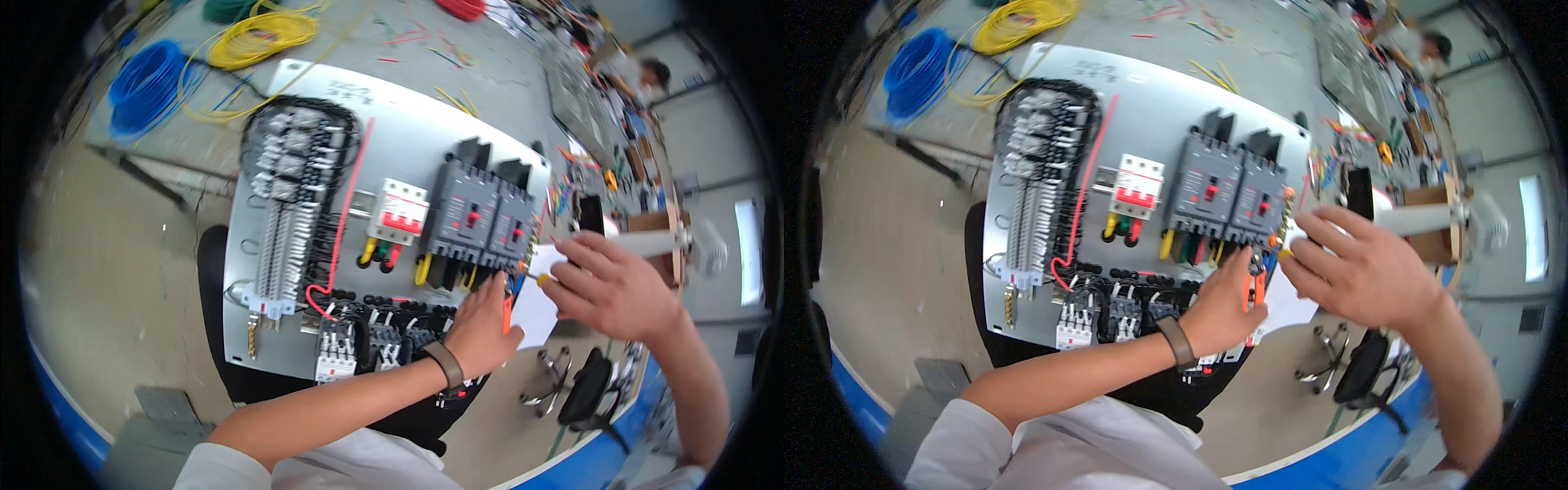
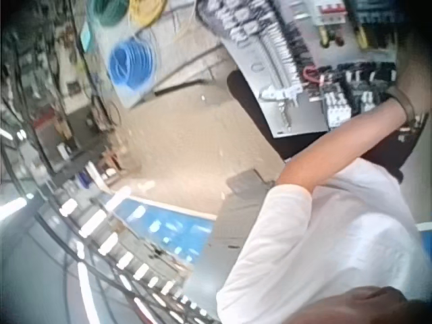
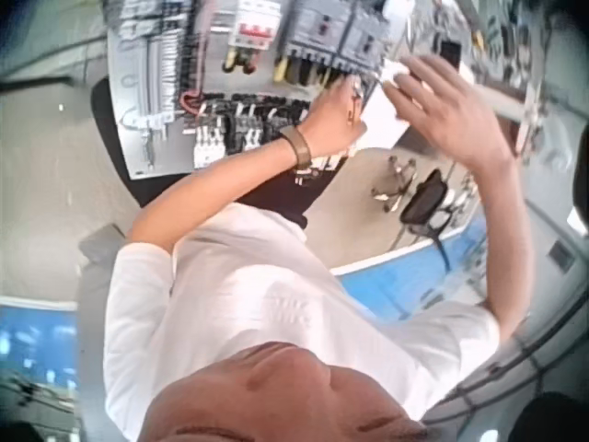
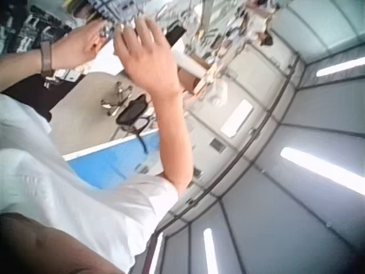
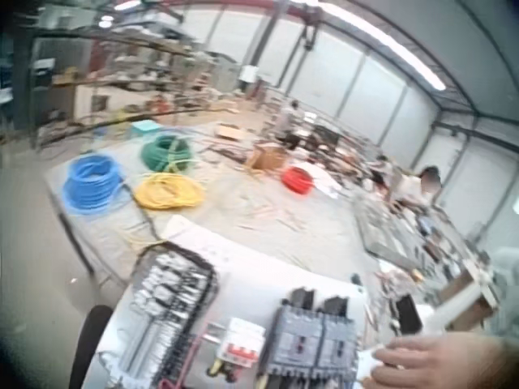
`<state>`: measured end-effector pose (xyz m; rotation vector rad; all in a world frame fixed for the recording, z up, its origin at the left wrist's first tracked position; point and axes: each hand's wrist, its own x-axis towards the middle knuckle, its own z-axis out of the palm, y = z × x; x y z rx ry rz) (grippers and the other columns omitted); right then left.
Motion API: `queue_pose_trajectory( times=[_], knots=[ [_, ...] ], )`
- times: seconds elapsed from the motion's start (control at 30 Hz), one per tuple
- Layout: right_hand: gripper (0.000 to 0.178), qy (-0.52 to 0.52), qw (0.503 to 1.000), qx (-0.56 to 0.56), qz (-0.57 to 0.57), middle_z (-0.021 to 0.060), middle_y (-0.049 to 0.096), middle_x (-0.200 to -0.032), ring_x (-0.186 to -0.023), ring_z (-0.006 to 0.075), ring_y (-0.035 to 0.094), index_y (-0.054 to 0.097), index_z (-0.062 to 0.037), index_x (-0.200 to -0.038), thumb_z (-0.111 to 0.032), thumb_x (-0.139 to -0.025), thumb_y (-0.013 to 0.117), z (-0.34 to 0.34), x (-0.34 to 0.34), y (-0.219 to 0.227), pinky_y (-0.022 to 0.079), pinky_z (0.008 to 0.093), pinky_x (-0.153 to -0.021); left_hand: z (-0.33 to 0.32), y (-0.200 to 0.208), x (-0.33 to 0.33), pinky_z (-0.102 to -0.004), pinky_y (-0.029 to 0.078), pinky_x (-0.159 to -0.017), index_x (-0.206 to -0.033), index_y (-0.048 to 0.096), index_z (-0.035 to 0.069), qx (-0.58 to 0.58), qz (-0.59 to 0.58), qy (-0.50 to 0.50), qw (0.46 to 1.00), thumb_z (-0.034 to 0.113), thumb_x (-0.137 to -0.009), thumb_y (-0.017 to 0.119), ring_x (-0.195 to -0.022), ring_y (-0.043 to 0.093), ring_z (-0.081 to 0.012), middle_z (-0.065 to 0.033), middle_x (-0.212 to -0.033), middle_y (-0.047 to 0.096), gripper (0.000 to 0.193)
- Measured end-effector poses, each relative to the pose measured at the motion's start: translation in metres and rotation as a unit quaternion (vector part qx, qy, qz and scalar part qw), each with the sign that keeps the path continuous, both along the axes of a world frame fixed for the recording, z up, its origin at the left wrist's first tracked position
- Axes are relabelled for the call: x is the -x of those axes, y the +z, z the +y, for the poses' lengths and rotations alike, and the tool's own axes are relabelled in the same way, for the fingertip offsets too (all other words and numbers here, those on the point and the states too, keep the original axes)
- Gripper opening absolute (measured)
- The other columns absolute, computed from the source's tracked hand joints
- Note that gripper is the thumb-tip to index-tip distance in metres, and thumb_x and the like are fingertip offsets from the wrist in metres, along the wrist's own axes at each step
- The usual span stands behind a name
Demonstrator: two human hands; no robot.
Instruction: The person assembles an electrical control panel by connecting colored wires to terminal blocks and circuit breakers. They use a screwdriver to tighten connections and strip wire ends, working methodically across multiple components on the panel.
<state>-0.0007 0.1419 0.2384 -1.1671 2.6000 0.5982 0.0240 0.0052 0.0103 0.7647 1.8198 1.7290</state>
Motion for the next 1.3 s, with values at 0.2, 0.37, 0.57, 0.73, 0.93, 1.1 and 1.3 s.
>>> queue_pose_trajectory(
  times=[0.2,0.37,0.57,0.73,0.93,1.1,1.3],
  knots=[
    [0.029,-0.003,0.992,0.113,0.049,0.0034,0.053,-0.081,-0.072,0.0199,0.058,0.056,-0.0076,-0.09,-0.033,-0.089,0.07,0.033,-0.023,-0.033,0.049,0.0349,-0.066,-0.004,0.008,0.002,-0.0461,0.04,-0.117,-0.153,0.03,-0.015,0.0,-0.075,-0.05,0.996,0.02,-0.088,0.07,-0.138,0.051,-0.0456,-0.0354,-0.146,0.05,0.084],
    [0.035,-0.086,0.977,0.181,0.077,0.0054,0.057,-0.083,-0.075,0.0247,0.061,0.056,-0.0088,-0.089,-0.04,-0.091,0.072,0.044,-0.046,-0.052,0.052,0.0386,-0.067,-0.001,0.016,0.002,-0.0416,0.05,-0.099,-0.153,0.03,-0.006,0.041,-0.09,-0.082,0.992,0.019,-0.093,0.069,-0.112,0.064,-0.0356,-0.0331,-0.134,0.057,0.076],
    [0.036,-0.113,0.98,0.157,-0.043,0.0077,0.062,-0.079,-0.075,0.0292,0.067,0.062,-0.0082,-0.084,-0.041,-0.088,0.076,0.048,-0.022,-0.047,0.053,0.0421,-0.068,-0.004,0.002,-0.002,-0.045,0.045,-0.108,-0.142,0.038,-0.004,0.046,-0.028,-0.065,0.996,0.019,-0.093,0.067,-0.127,0.061,-0.0425,-0.0446,-0.157,0.033,0.062],
    [0.031,-0.024,0.991,0.135,-0.008,0.0041,0.061,-0.071,-0.071,0.0263,0.069,0.065,-0.0097,-0.072,-0.035,-0.087,0.076,0.056,-0.01,-0.052,0.055,0.04,-0.068,0.0,0.012,-0.003,-0.0472,0.03,-0.124,-0.141,0.04,-0.006,0.064,-0.032,-0.088,0.994,0.014,-0.091,0.068,-0.143,0.046,-0.0455,-0.0278,-0.146,0.054,0.06],
    [0.018,-0.222,0.96,0.157,-0.068,0.0099,0.072,-0.07,-0.069,0.0324,0.073,0.075,-0.0134,-0.081,-0.027,-0.069,0.078,0.037,-0.014,-0.056,0.056,0.0469,-0.063,0.004,0.015,-0.007,-0.0526,0.033,-0.12,-0.136,0.048,-0.002,0.0,0.026,-0.05,0.998,0.011,-0.087,0.071,-0.146,0.037,-0.0536,-0.0336,-0.142,0.051,0.056],
    [0.013,-0.223,0.933,0.27,0.083,0.001,0.064,-0.062,-0.057,0.0253,0.066,0.064,-0.0145,-0.071,-0.015,-0.067,0.076,0.031,-0.034,-0.077,0.049,0.0393,-0.05,0.005,0.016,-0.001,-0.0555,0.037,-0.115,-0.137,0.049,-0.002,-0.019,-0.001,-0.073,0.997,0.011,-0.085,0.067,-0.138,0.042,-0.0531,-0.0307,-0.142,0.05,0.057],
    [0.007,-0.38,0.83,0.335,0.232,0.006,0.068,-0.063,-0.053,0.0237,0.066,0.076,-0.0101,-0.082,-0.012,-0.076,0.08,-0.002,-0.052,-0.093,0.05,0.0344,-0.05,0.006,0.011,-0.006,-0.0623,0.029,-0.119,-0.135,0.05,-0.002,0.017,0.015,-0.077,0.997,0.019,-0.086,0.067,-0.146,0.031,-0.0581,-0.0334,-0.147,0.047,0.056]
  ],
)
